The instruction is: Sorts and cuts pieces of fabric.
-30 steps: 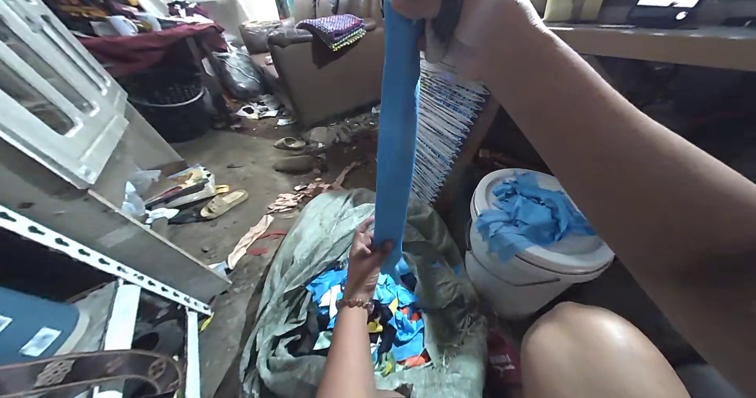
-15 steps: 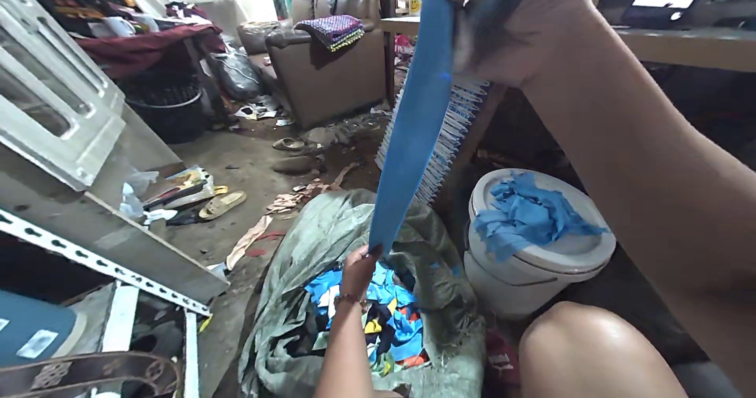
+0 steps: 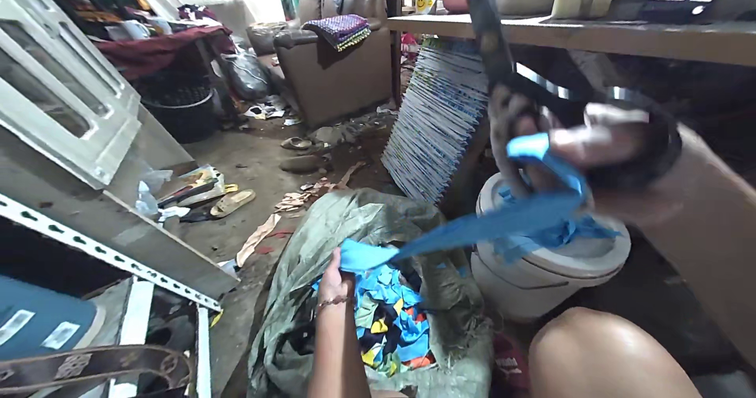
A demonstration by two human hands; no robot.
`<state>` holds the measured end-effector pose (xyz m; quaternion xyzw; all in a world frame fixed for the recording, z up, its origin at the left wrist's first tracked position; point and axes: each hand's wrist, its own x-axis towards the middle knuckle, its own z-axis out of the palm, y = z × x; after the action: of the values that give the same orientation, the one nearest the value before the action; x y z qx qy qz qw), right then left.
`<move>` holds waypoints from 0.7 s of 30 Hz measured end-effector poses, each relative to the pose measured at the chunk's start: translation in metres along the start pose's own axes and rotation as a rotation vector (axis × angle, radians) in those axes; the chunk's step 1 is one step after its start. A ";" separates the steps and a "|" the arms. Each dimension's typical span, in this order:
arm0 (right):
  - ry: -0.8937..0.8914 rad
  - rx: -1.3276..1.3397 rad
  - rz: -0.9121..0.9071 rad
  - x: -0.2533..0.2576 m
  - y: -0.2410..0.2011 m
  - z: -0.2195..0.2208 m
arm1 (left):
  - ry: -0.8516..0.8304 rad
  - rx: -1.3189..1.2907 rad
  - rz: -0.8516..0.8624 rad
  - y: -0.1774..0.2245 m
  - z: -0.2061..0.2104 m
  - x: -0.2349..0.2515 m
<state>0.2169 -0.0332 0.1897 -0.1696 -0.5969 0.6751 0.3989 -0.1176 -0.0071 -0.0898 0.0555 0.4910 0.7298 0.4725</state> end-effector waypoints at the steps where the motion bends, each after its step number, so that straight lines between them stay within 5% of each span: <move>1: 0.049 -0.035 0.075 -0.016 0.015 0.000 | 0.009 0.008 0.043 0.001 -0.005 0.004; 7: 0.091 -0.122 0.508 -0.075 0.128 -0.002 | -0.015 0.115 0.108 0.029 -0.005 0.000; 12: 0.125 -0.586 0.619 -0.051 0.209 -0.003 | -0.051 0.112 0.082 0.030 0.019 -0.025; 21: 0.086 -0.504 0.715 -0.065 0.248 0.003 | -0.192 0.149 0.148 0.034 0.031 -0.050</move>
<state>0.1720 -0.0755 -0.0595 -0.4856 -0.6295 0.5964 0.1108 -0.0945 -0.0261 -0.0283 0.1959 0.4908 0.7155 0.4569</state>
